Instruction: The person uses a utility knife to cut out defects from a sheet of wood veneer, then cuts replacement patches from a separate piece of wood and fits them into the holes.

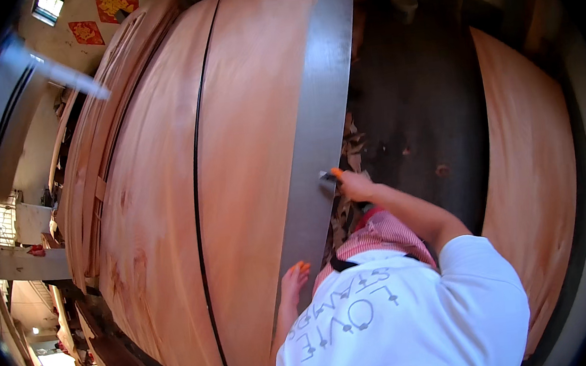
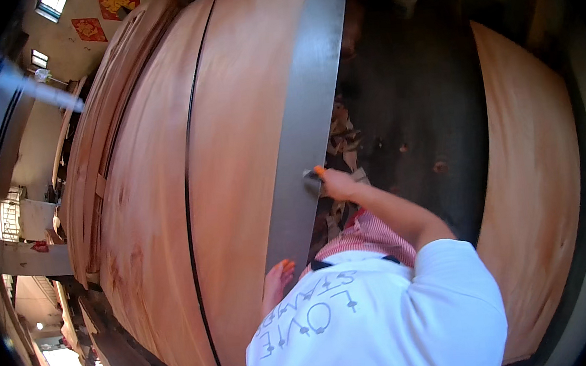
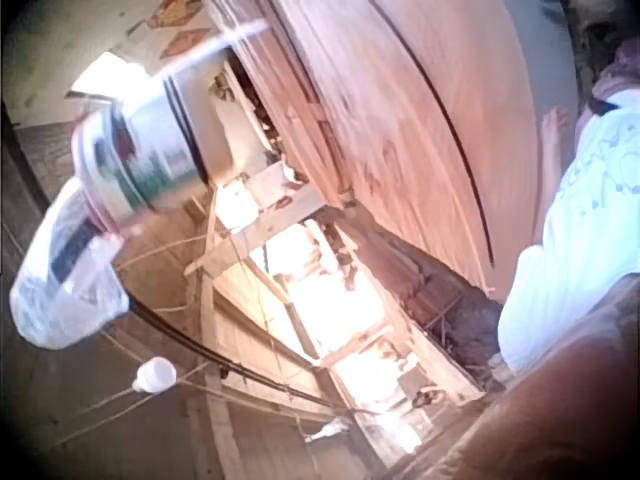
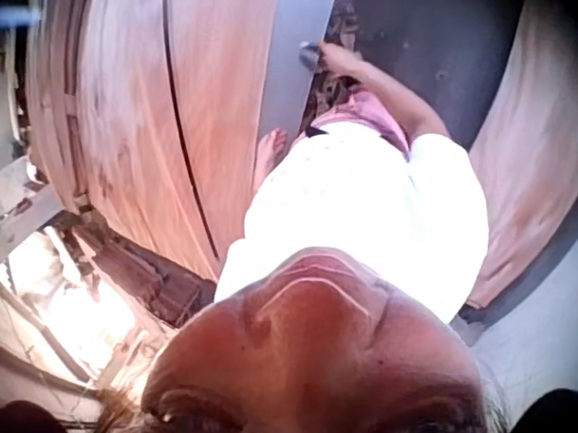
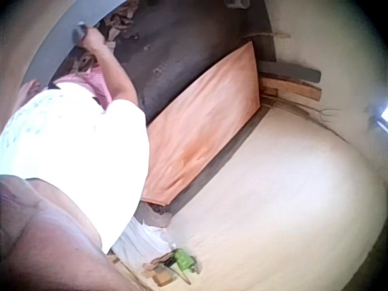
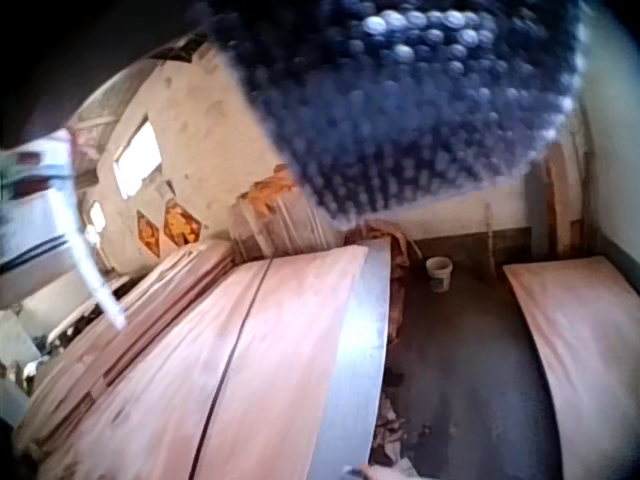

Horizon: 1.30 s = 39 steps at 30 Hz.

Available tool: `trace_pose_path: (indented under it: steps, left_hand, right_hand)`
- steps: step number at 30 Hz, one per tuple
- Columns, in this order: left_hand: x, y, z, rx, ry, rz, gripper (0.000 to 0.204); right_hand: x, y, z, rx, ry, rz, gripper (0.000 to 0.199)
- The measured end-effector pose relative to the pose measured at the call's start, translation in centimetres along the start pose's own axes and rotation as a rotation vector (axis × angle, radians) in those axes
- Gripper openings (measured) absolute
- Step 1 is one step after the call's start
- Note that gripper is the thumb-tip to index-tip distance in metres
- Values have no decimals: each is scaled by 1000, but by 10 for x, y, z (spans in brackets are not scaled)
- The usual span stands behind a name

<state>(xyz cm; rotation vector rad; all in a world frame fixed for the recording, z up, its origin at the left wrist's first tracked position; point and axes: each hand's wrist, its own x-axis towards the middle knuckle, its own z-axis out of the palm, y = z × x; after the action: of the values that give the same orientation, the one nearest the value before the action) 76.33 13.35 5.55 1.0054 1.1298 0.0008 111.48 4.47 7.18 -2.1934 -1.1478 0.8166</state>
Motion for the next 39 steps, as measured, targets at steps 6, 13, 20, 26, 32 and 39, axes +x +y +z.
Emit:
trace_pose_path:
  steps: [6,13,20,26,32,39]
  left_hand:
    - [25,37,39,-256,132,-207,68]
    - [68,35,26,-1178,426,-78,74]
    - [71,-2,-31,-1375,937,290,39]
    - [76,6,-30,-1409,955,284,32]
    - [60,-12,-30,-1449,864,371,28]
    - [15,-64,5,-1429,885,367,28]
  right_hand:
    - [113,-28,-27,-195,-186,-143,54]
    - [165,-13,-39,-120,-184,-298,28]
    - [247,13,-66,717,-35,32,33]
    - [352,31,-71,1056,274,323,33]
    - [334,42,-51,1051,216,231,29]
    - [231,74,-53,1118,137,327,29]
